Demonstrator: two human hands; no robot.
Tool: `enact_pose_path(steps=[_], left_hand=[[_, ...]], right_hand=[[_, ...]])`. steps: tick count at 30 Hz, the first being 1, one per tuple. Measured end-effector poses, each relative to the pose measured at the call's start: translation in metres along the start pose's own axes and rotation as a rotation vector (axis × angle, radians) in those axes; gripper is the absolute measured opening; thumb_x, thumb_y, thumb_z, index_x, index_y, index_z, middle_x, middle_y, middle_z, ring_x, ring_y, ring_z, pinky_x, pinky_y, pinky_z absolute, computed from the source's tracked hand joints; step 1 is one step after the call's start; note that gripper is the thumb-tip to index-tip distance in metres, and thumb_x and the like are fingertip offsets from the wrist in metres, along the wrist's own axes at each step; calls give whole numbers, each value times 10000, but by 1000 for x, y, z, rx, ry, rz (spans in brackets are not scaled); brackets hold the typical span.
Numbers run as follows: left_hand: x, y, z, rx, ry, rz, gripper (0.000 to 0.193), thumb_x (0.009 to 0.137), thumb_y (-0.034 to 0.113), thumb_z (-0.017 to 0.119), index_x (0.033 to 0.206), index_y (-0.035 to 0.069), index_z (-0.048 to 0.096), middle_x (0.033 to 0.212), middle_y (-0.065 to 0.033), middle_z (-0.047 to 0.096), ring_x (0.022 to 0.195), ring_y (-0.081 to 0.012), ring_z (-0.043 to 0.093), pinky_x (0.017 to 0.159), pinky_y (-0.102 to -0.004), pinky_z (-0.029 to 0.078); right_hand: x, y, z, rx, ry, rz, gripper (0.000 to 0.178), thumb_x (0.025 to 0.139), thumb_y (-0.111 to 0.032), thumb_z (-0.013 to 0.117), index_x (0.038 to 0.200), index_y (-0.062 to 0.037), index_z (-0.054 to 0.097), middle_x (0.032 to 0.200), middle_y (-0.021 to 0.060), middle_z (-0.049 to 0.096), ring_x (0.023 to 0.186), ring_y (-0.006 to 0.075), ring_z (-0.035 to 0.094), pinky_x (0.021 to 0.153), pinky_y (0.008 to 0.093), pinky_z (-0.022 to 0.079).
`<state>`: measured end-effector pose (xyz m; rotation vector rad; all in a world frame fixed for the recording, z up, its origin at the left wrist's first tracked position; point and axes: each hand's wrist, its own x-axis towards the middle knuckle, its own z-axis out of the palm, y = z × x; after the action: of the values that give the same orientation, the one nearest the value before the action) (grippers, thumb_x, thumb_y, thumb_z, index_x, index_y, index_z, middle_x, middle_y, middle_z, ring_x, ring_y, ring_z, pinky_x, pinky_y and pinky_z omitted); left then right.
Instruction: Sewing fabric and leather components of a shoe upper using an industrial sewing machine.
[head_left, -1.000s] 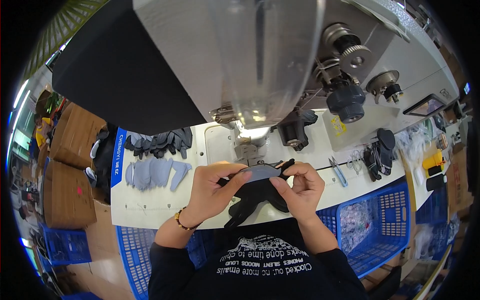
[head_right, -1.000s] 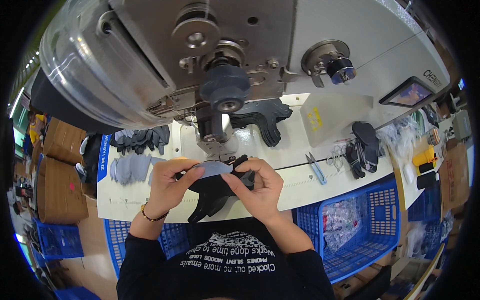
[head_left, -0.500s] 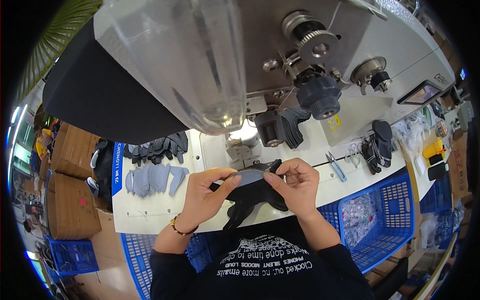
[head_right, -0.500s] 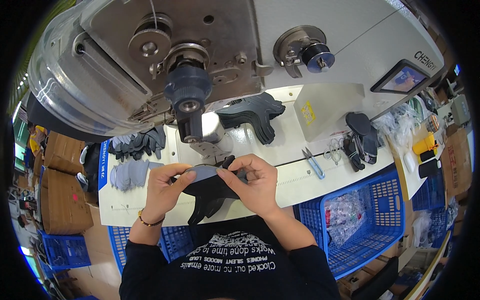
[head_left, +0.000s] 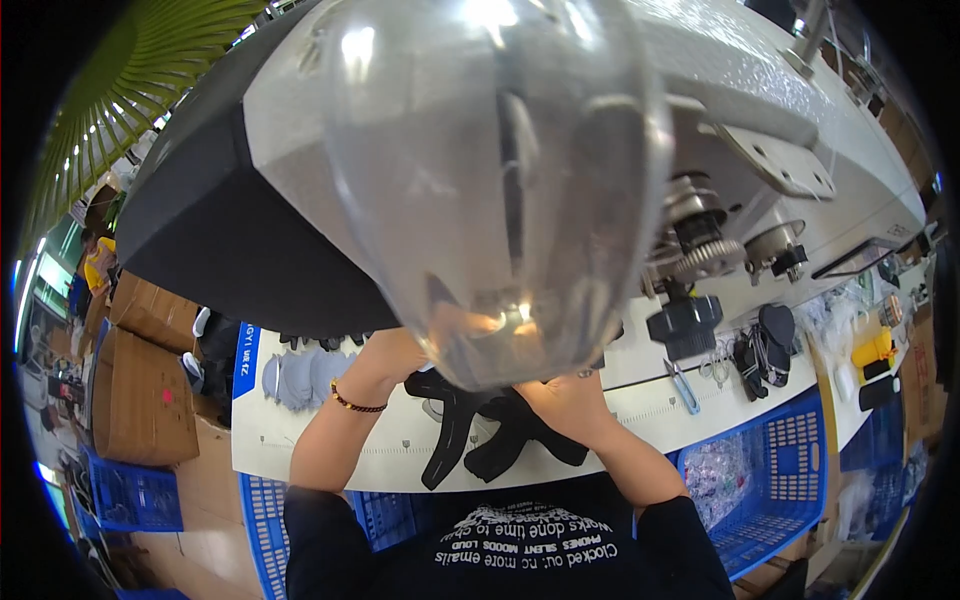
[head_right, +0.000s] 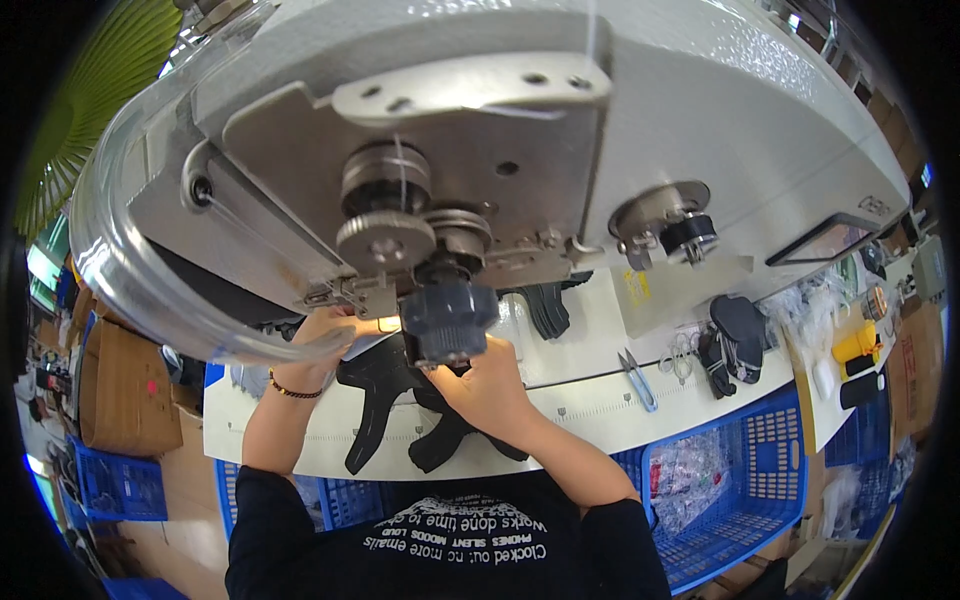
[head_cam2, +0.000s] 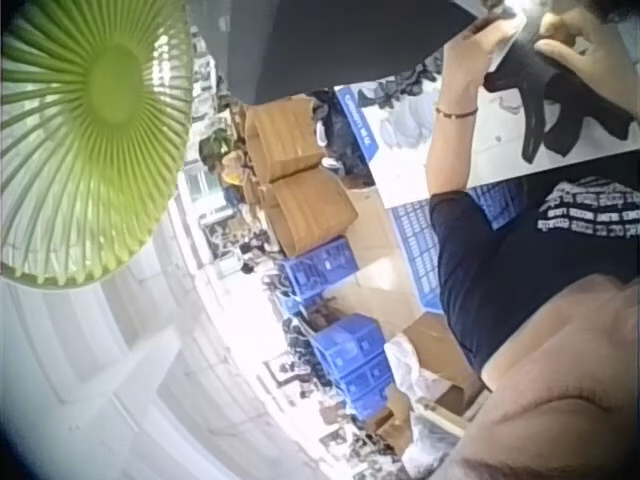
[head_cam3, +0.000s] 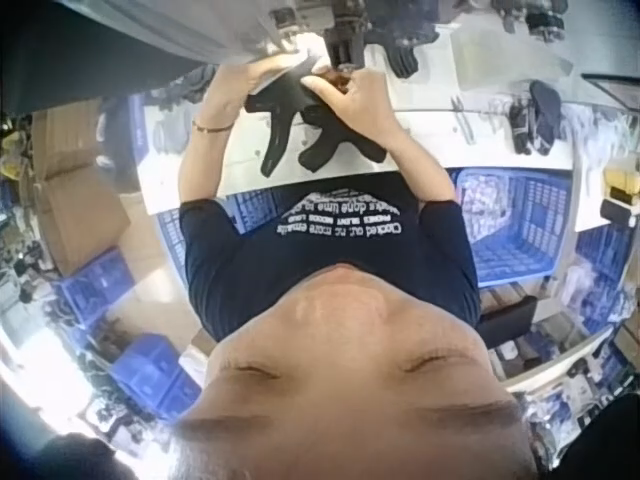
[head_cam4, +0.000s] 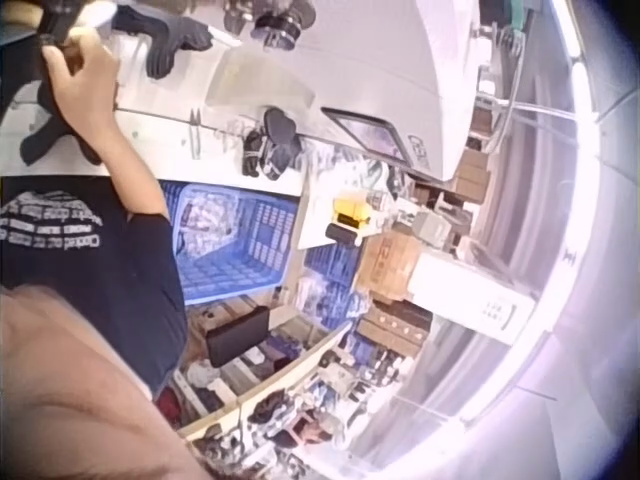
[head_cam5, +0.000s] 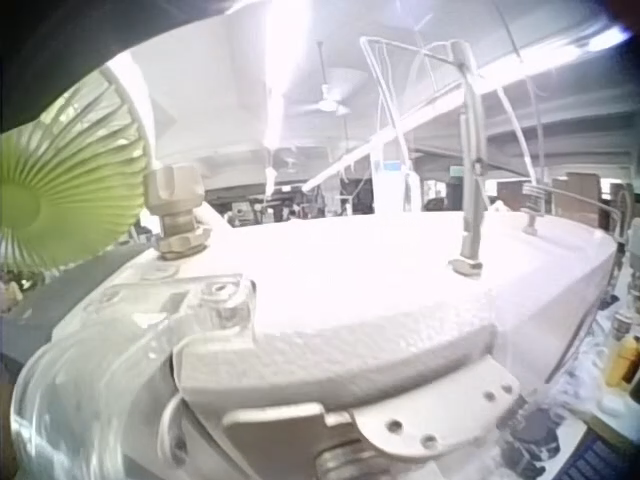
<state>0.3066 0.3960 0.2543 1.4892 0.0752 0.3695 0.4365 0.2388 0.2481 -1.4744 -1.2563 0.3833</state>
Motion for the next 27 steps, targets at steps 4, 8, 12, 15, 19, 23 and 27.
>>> enact_pose_path(steps=[4,8,12,15,19,23,27], left_hand=[[-2,9,2,214,113,-92,397,771,177,561,1103,-19,468,1130,-116,481,1063,-216,432,906,-336,318],[2,9,2,324,174,-150,460,755,190,589,1138,-16,440,1168,-118,453,1107,-226,395,938,-354,283],[1,5,-1,247,184,-138,464,751,202,595,1133,-14,445,1161,-120,458,1101,-224,402,935,-354,287],[3,-1,-3,184,183,-128,468,748,211,599,1130,-13,448,1156,-121,462,1096,-223,407,932,-354,291],[6,-9,-2,94,181,-104,473,744,223,604,1125,-12,453,1149,-123,466,1089,-221,413,929,-353,295],[6,-13,-3,13,188,-79,478,740,235,609,1120,-11,457,1143,-125,471,1082,-219,420,926,-353,299],[11,3,3,-8,162,-95,466,743,246,607,1104,-13,469,1115,-123,491,1056,-221,443,911,-351,317]], right_hand=[[-1,14,6,-37,70,-127,204,647,-61,576,850,-55,586,736,100,581,630,242,555,535,292,413],[-9,36,12,-96,39,-194,288,644,-67,576,932,-75,557,889,75,562,773,236,538,664,330,412],[-5,31,10,6,21,-122,243,636,-72,593,878,-57,570,815,67,577,719,216,550,636,323,418],[0,17,6,129,42,-79,189,627,-53,592,815,-37,582,729,69,589,635,202,559,580,300,425],[1,8,4,280,80,60,153,607,-24,581,760,-23,590,652,84,594,541,192,560,510,270,422],[0,13,11,25,174,-56,174,606,-17,572,779,-25,593,668,90,597,551,196,562,524,276,426],[1,11,9,55,206,-95,176,613,-12,558,785,-20,591,678,99,597,562,210,565,526,287,427]])
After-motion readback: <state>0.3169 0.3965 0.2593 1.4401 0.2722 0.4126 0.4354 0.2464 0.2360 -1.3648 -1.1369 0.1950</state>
